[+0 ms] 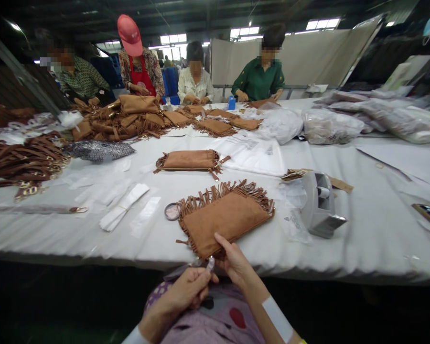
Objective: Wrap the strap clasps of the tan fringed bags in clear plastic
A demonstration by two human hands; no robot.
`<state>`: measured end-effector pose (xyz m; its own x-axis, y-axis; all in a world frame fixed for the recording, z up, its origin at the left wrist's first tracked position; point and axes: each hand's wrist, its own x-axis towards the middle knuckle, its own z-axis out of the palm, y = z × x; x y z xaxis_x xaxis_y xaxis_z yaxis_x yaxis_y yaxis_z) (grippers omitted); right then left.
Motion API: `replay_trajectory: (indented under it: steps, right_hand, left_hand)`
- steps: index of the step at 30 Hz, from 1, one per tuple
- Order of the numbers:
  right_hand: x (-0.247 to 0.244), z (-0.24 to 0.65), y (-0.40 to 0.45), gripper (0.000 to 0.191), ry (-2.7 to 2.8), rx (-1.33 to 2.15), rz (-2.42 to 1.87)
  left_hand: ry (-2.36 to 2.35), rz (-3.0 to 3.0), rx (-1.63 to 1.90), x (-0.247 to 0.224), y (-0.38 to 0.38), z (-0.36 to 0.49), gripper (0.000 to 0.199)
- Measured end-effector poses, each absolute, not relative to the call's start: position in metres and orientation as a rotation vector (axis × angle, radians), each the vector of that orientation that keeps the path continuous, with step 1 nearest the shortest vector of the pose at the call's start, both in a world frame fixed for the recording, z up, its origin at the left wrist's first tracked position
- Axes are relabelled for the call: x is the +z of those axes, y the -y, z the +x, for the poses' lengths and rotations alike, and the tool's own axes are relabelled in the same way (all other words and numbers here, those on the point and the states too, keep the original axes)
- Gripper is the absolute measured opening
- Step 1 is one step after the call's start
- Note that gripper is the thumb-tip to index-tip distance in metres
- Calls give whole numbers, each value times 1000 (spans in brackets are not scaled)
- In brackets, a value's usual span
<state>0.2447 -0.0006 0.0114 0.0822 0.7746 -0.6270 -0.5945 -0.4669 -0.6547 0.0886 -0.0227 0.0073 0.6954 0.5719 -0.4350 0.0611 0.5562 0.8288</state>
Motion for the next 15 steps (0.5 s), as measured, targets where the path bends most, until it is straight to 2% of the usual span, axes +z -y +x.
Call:
replay_trajectory:
  steps: [5, 8, 13, 15]
  right_hand:
    - [10, 241, -7, 18, -70, 1585, -1190]
    - [11, 240, -11, 20, -148, 1572, -1127]
    - [11, 239, -14, 22, -175, 1581, -1113]
    - [11, 238, -13, 22, -167, 1571, -1118]
  left_hand:
    - [-760, 1116, 200, 13, 21, 62, 53]
    - [-714, 1100, 143, 18, 20, 46, 51]
    - [-752, 898, 226, 16, 26, 38, 74]
    - [-792, 892, 216, 11, 28, 44, 75]
